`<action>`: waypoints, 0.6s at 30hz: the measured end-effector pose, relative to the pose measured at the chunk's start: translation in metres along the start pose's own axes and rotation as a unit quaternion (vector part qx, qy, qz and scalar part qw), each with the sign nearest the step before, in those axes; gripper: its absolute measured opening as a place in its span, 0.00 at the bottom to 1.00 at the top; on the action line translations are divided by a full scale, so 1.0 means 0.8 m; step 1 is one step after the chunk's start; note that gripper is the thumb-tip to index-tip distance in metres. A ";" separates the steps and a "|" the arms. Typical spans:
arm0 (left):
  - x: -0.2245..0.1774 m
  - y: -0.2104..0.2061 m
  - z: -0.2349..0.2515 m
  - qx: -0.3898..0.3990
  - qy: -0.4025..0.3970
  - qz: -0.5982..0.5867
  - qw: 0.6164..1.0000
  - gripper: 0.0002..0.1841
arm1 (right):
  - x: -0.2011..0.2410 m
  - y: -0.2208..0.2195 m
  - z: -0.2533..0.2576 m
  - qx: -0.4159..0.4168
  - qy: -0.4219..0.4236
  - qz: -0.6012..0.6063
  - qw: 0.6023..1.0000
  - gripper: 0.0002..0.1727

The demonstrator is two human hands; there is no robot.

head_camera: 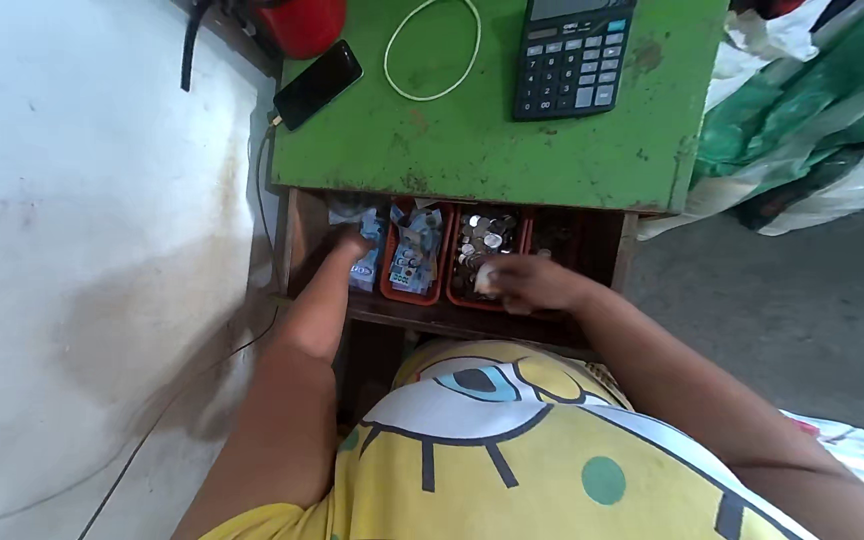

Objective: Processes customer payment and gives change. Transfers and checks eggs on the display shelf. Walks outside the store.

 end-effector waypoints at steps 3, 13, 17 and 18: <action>-0.023 0.000 -0.014 -0.006 0.019 0.077 0.997 0.42 | 0.014 -0.047 0.046 0.120 -0.024 -0.279 0.952 0.27; -0.038 0.028 -0.047 0.013 0.029 0.037 0.999 0.32 | 0.057 -0.063 0.071 0.180 -0.091 -0.403 0.893 0.26; -0.039 0.060 -0.083 0.026 -0.001 -0.145 0.989 0.28 | 0.030 -0.049 0.076 0.158 -0.045 -0.345 0.924 0.27; -0.042 0.058 -0.094 0.048 -0.014 -0.212 0.976 0.27 | 0.025 -0.043 0.073 0.144 -0.033 -0.303 0.941 0.27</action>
Point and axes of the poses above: each hand's wrist, its own z-axis towards the middle knuckle, its own y-axis out of the back of the hand, x = y × z, the point moved 1 cm from there along z, towards the middle knuckle
